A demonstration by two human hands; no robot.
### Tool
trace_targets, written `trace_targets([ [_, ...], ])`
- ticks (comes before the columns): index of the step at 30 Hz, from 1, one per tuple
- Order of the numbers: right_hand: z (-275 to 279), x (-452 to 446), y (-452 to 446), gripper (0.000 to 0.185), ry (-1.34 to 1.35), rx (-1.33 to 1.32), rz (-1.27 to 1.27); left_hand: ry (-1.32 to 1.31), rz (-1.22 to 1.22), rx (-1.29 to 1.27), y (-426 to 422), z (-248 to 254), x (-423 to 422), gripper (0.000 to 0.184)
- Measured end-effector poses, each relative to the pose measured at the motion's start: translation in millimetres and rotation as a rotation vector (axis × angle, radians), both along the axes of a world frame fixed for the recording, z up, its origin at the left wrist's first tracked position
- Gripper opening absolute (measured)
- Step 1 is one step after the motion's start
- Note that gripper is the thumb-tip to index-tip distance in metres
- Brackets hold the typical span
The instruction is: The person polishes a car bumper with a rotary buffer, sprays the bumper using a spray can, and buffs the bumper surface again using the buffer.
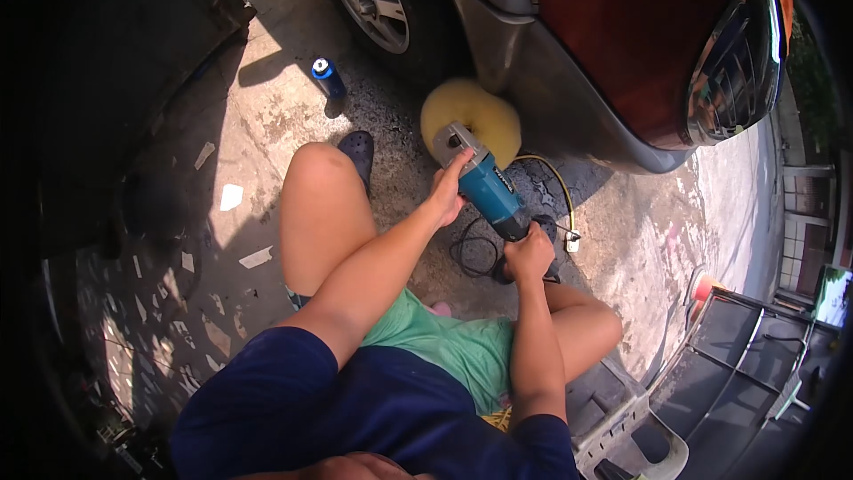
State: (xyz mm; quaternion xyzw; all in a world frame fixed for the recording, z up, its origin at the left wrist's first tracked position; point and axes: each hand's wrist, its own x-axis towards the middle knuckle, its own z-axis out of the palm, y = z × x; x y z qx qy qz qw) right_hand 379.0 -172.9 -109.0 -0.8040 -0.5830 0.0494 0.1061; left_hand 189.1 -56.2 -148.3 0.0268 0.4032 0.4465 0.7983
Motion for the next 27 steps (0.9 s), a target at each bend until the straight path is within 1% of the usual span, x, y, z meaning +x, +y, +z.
trace_targets([
  [3,-3.1,1.2,1.0,0.034,0.013,-0.036,-0.024,0.034,-0.011,-0.032,2.9,-8.4,7.7,0.088],
  [6,-3.9,7.0,0.5,0.031,0.002,-0.045,-0.019,0.051,-0.044,-0.028,6.0,-21.7,17.1,0.083],
  [9,-3.4,10.7,0.5,0.027,0.010,-0.115,-0.028,0.001,-0.082,-0.042,9.1,-26.4,18.6,0.093],
  [15,6.7,0.5,1.1,0.023,0.004,-0.157,-0.079,0.060,-0.073,-0.061,12.4,-31.3,24.1,0.103],
  [18,11.3,-3.2,4.4,0.029,0.037,-0.163,-0.108,0.128,-0.049,-0.104,15.7,-27.9,24.1,0.105],
  [21,22.7,-14.6,7.8,0.025,0.023,-0.203,-0.104,0.181,-0.035,-0.102,15.7,-14.0,18.9,0.107],
  [24,21.6,-23.0,7.6,0.026,0.036,-0.204,-0.121,0.219,-0.028,-0.109,16.7,-5.3,13.1,0.108],
  [27,21.6,-25.1,9.4,0.039,0.048,-0.259,-0.150,0.239,-0.029,-0.108,16.8,-3.1,10.0,0.108],
])
